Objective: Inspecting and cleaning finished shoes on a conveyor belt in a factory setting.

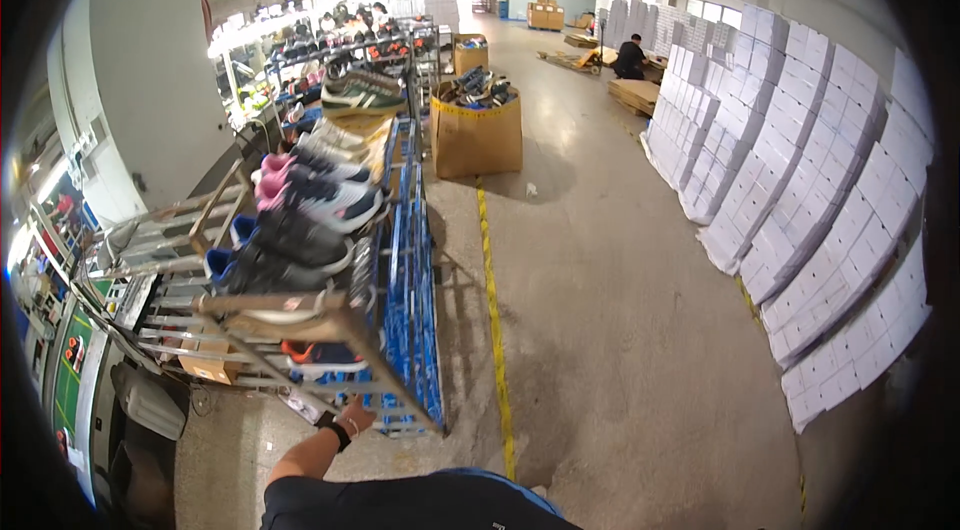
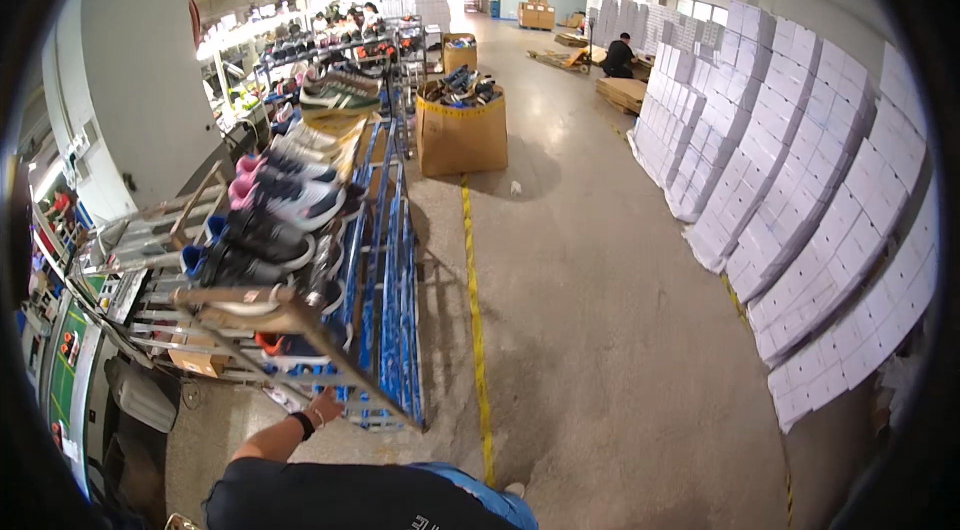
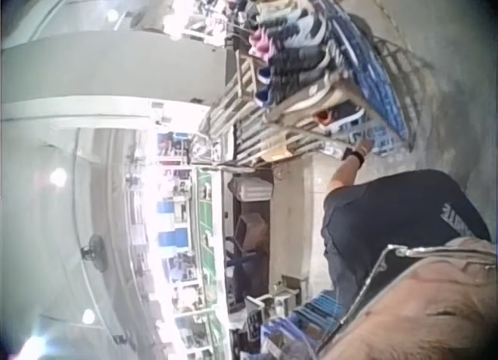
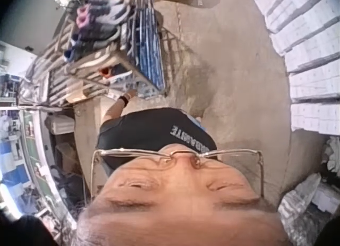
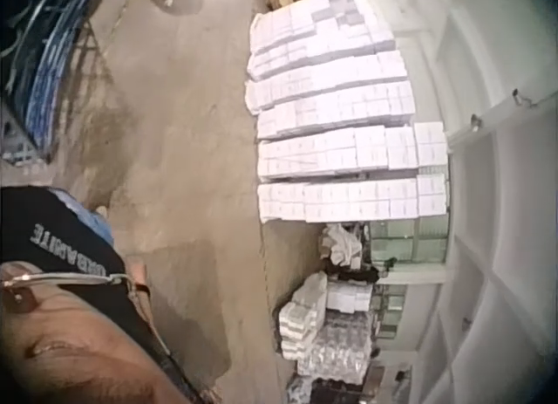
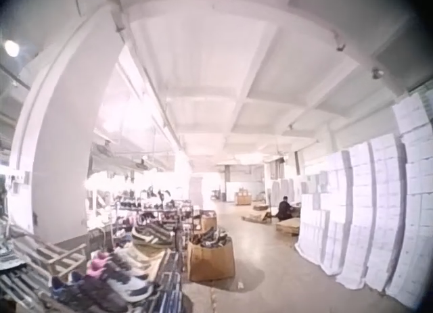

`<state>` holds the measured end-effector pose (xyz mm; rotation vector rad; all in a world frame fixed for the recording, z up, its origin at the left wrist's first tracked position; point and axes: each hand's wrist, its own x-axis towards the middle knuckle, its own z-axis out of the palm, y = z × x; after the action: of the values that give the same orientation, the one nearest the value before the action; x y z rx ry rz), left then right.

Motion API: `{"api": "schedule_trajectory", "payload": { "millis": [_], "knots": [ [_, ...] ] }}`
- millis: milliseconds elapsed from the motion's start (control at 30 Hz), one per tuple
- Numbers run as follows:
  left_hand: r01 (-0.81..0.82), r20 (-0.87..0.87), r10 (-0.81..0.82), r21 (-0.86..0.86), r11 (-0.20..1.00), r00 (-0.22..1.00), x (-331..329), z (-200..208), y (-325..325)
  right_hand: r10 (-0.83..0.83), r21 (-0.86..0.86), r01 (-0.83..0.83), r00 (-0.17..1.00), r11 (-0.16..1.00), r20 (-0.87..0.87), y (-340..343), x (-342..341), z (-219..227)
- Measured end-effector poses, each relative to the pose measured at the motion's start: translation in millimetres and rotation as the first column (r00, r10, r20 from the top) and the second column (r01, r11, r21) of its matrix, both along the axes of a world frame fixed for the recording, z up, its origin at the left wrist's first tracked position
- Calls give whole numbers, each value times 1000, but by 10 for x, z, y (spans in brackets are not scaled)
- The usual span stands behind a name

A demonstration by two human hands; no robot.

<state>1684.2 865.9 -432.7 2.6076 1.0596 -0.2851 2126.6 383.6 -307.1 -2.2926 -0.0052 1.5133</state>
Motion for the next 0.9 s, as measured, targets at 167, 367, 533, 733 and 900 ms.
{"api": "schedule_trajectory", "payload": {
  "millis": [167,367,533,733,900],
  "knots": [
    [-458,210,544,-348,818,812,157,-826,-288,369,186,-569,714,801,595,1742,1609,-435],
    [-796,-323,832,-567,211,451,761,-141,-825,409,371,-831,534,414,740,4075,2481,365],
    [-503,-386,334,-527,685,860,2249,254,24,565,371,-869,495,328,660,4822,3022,185],
    [-539,178,681,-485,689,710,3820,1174,1254,844,-68,-861,475,505,248,4611,4125,-1012],
    [-702,206,846,-481,525,492,4381,1148,1467,766,-67,-776,598,627,236,5340,5342,-1897]
  ]
}}
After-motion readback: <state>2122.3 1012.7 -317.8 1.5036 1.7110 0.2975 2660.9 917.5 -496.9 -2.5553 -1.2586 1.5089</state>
